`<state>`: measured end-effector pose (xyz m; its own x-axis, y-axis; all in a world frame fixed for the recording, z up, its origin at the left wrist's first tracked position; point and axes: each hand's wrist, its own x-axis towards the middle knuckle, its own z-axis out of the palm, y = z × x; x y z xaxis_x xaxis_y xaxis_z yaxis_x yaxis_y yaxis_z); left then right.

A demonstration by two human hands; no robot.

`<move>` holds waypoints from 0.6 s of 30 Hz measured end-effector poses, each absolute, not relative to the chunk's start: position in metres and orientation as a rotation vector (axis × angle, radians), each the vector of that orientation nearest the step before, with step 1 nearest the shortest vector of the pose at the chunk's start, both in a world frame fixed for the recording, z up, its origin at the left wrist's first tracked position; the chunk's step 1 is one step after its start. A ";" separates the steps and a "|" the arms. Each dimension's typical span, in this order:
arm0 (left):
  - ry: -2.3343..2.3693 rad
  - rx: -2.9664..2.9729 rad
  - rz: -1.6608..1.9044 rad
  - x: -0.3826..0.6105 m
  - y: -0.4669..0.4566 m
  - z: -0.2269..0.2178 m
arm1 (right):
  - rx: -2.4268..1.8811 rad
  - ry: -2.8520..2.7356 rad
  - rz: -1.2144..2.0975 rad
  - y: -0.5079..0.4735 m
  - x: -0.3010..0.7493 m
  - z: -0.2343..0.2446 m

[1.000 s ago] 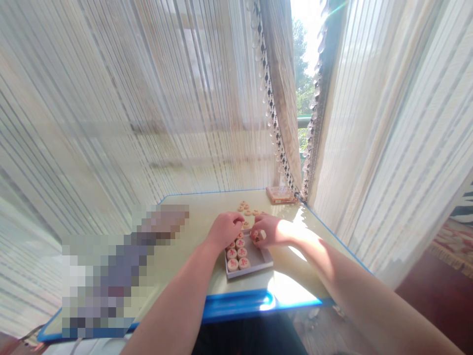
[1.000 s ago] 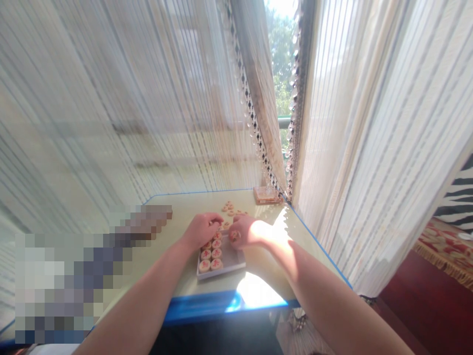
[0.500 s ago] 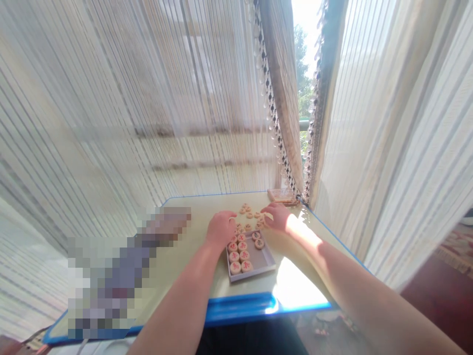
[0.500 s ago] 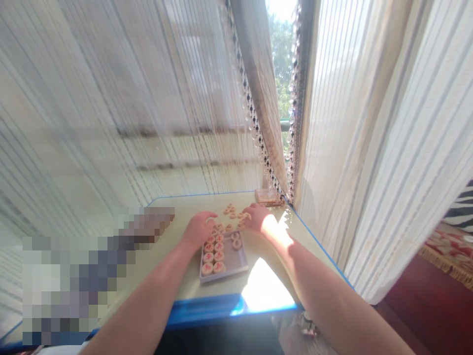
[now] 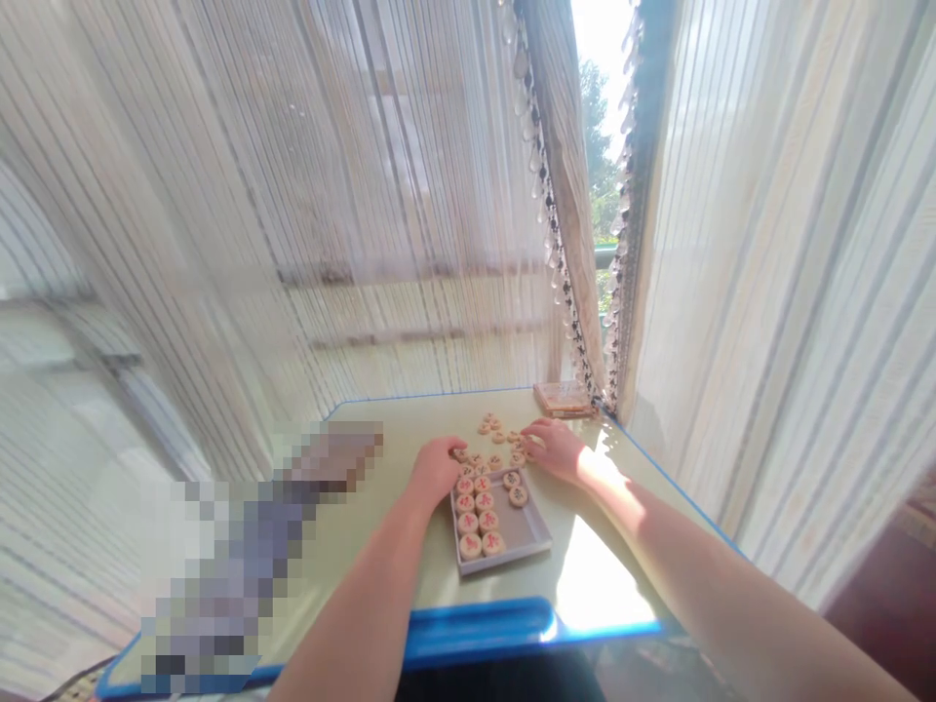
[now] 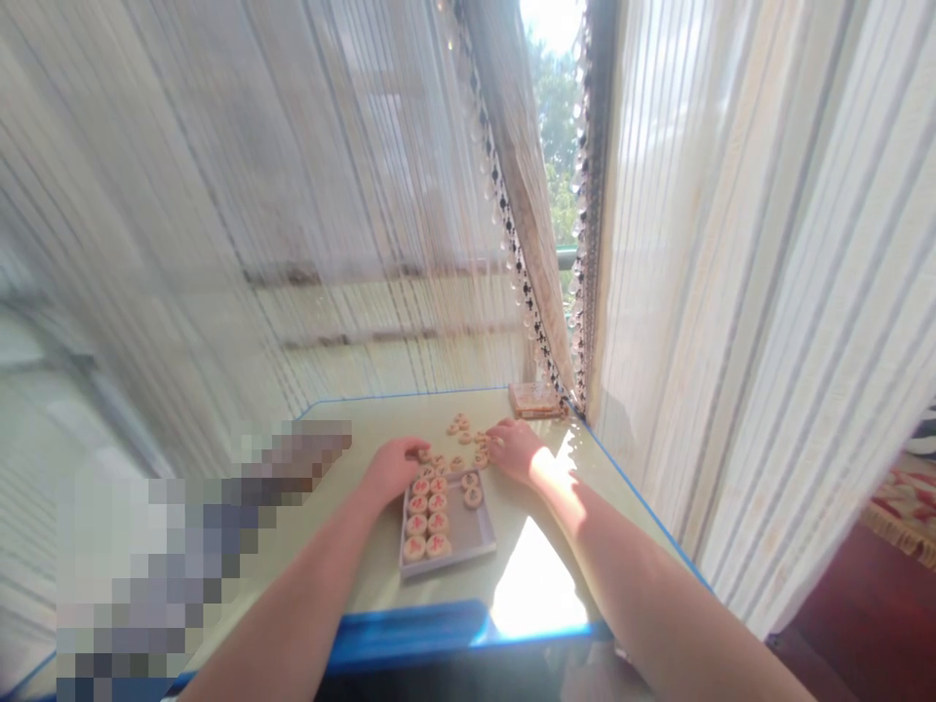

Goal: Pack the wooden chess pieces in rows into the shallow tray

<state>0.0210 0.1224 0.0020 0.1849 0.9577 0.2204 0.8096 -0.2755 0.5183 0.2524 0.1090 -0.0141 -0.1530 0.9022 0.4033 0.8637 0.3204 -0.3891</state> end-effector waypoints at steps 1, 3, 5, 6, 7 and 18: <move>1.688 2.169 0.740 0.021 0.123 0.002 | -1.523 -2.026 0.098 0.109 0.252 -0.014; 1.683 2.163 0.751 0.021 0.123 0.003 | -1.475 -2.039 0.141 0.108 0.251 -0.015; 1.679 2.162 0.751 0.022 0.122 0.006 | -1.447 -2.044 0.181 0.108 0.250 -0.015; 1.679 2.163 0.746 0.023 0.122 0.007 | -1.438 -2.041 0.191 0.109 0.250 -0.016; 1.678 2.164 0.741 0.023 0.122 0.007 | -1.429 -2.039 0.194 0.109 0.250 -0.017; 1.576 2.141 0.698 0.023 0.134 0.008 | -1.299 -2.147 0.190 0.110 0.245 -0.016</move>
